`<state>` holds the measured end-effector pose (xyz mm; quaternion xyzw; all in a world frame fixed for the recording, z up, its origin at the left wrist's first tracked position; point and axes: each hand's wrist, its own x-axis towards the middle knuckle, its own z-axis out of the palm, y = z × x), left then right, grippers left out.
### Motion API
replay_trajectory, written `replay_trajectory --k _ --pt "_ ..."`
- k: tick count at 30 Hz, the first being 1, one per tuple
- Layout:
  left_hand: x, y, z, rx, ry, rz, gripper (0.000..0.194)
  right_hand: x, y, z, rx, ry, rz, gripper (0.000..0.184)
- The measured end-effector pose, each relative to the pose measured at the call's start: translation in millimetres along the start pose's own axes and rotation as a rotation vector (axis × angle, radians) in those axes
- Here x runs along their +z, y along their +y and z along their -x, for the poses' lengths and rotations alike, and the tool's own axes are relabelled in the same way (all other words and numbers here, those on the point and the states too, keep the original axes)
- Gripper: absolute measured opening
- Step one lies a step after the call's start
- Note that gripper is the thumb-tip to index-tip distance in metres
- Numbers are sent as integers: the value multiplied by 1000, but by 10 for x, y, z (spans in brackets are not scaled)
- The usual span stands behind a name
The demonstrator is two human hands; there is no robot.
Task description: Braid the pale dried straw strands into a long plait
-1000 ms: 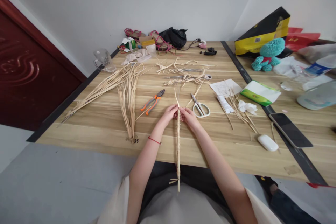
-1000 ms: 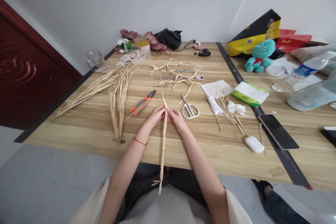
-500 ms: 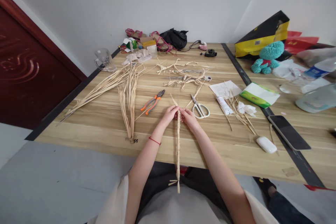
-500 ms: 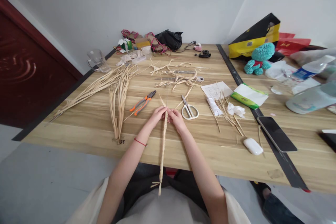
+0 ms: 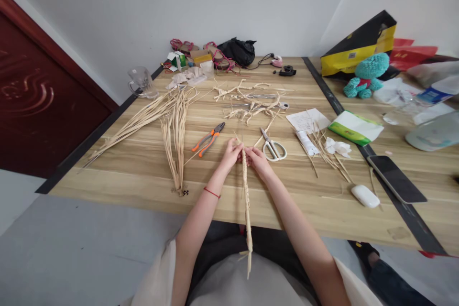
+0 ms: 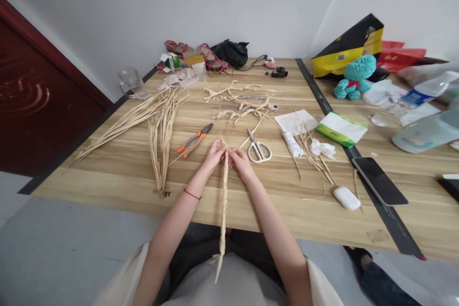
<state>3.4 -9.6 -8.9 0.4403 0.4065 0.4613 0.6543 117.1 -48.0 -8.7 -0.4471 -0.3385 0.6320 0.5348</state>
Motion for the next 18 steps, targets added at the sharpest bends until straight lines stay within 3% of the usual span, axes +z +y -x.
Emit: replay_trajectory --k 5,11,18 --pt "20 26 8 11 14 3 76 6 -12 6 9 2 7 38" --pt "-1 28 -18 2 -34 -62 58 38 -48 45 -35 -15 36 35" --pt "-13 34 -24 25 -42 -72 51 57 -94 84 -71 -9 62 37"
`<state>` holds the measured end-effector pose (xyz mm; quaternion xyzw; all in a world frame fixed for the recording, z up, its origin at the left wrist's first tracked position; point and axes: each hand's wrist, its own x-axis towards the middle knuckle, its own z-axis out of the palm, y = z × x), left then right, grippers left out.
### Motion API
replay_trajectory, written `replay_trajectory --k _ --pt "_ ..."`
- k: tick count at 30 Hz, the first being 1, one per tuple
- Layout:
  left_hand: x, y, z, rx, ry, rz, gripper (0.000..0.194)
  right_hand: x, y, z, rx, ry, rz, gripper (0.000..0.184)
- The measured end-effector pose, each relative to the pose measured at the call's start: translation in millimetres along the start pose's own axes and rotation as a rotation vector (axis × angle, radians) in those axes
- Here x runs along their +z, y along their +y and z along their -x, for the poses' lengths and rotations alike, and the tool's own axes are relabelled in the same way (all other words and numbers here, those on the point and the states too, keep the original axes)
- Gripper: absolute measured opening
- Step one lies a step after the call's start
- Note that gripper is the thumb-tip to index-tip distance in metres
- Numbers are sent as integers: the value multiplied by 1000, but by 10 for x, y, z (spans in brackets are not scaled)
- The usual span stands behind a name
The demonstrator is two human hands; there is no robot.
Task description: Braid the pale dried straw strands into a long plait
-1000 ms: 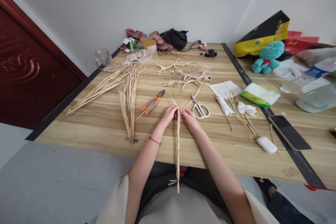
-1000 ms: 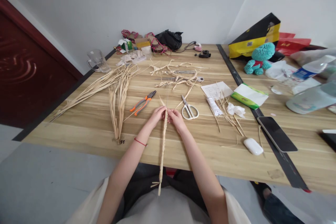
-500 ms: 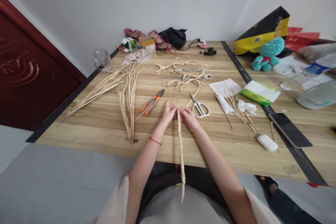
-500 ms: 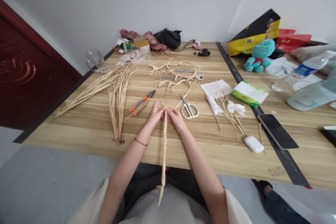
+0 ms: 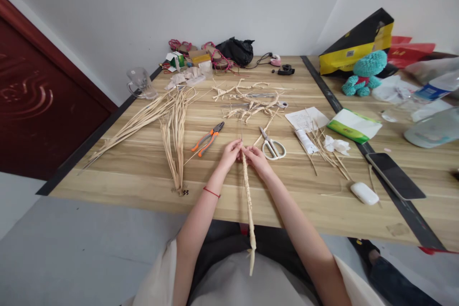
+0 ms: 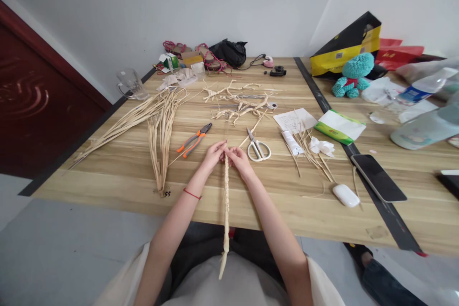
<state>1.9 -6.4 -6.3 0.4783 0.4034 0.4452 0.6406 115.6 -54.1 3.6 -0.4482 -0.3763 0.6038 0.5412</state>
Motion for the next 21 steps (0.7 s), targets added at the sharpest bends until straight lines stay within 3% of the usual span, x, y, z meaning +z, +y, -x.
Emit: replay_trajectory --k 12,21 --pt "4 60 55 -92 -38 1 33 19 -7 9 -6 -12 11 38" --pt "-30 -39 4 -15 -38 -49 32 20 -11 6 -13 -7 29 38"
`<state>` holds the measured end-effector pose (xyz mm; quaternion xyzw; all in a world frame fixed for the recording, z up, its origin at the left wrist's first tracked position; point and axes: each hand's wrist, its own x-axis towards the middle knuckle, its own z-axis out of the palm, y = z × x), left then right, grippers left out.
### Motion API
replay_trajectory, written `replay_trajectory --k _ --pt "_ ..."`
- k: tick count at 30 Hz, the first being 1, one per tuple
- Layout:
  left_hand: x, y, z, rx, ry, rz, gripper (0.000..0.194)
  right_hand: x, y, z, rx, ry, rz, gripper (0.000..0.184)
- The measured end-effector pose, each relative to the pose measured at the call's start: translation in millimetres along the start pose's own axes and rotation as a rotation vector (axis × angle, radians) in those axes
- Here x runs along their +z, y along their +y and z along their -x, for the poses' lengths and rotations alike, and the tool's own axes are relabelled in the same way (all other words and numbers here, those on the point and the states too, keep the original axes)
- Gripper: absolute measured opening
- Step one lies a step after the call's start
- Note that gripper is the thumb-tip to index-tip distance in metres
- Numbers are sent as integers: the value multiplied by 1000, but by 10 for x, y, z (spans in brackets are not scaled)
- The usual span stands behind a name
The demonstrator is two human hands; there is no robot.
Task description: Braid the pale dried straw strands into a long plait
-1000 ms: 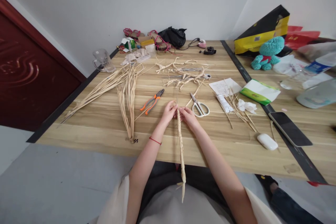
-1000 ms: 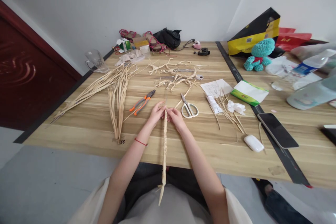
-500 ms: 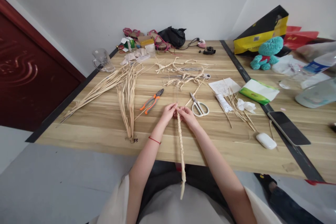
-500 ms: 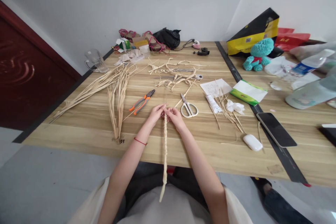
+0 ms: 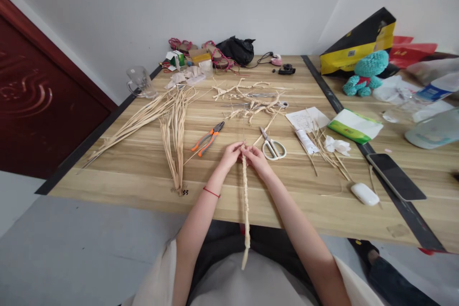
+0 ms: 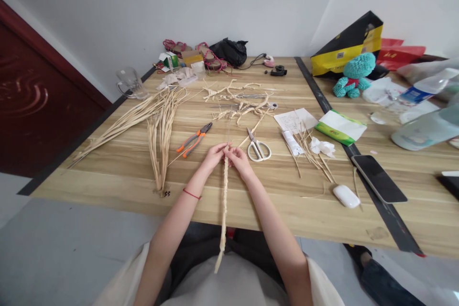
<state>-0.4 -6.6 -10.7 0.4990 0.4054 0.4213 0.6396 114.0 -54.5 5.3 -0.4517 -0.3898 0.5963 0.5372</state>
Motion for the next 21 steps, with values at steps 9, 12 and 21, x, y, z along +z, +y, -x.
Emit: replay_trajectory --k 9,12,21 --pt "-32 -63 -48 100 83 -69 27 -3 4 -13 1 -9 2 38" --pt "-15 -37 -22 63 52 -53 30 -2 -1 0 -4 -13 13 37" --pt "12 18 8 43 32 -40 25 7 -13 11 6 -3 -1 36"
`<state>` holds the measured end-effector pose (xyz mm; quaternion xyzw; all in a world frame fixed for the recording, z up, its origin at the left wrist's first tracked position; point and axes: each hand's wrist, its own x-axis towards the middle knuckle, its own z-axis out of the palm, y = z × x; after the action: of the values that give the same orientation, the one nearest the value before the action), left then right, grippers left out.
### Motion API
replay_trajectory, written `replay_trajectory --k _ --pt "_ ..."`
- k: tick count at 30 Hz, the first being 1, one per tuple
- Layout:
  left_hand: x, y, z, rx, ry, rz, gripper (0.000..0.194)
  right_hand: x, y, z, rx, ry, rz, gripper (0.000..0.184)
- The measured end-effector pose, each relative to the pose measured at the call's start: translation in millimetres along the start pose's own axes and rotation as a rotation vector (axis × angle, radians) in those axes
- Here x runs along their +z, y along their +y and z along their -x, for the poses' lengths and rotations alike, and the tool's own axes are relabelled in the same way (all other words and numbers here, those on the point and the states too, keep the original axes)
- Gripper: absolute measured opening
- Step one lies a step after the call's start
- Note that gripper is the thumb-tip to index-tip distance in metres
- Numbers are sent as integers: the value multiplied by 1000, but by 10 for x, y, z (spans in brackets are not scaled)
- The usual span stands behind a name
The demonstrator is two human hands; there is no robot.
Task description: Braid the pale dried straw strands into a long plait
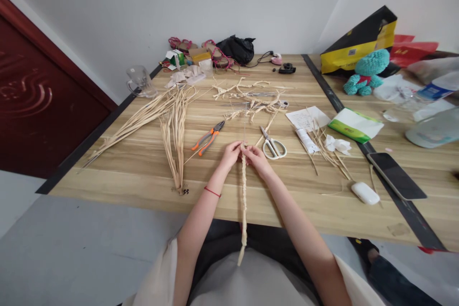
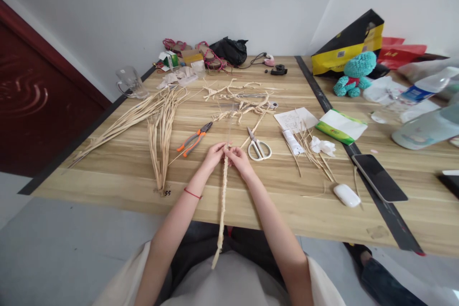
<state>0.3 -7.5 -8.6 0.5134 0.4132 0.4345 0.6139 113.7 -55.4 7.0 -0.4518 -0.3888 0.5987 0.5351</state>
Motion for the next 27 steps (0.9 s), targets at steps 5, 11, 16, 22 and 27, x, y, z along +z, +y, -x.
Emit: replay_trajectory --k 5,11,16,22,27 --pt "12 10 -5 -28 19 26 26 -10 22 -15 6 -1 -4 38" --pt "11 14 0 -61 23 82 27 -13 24 -17 -2 -5 4 37" --pt "-20 33 -11 -90 -68 225 33 -15 -7 -7 -29 1 -7 38" --pt "-33 21 -25 -121 -80 298 34 -18 -14 -3 -76 -3 32 38" --pt "-40 39 -18 -142 -37 350 27 -40 20 -24 -117 -43 125 37"
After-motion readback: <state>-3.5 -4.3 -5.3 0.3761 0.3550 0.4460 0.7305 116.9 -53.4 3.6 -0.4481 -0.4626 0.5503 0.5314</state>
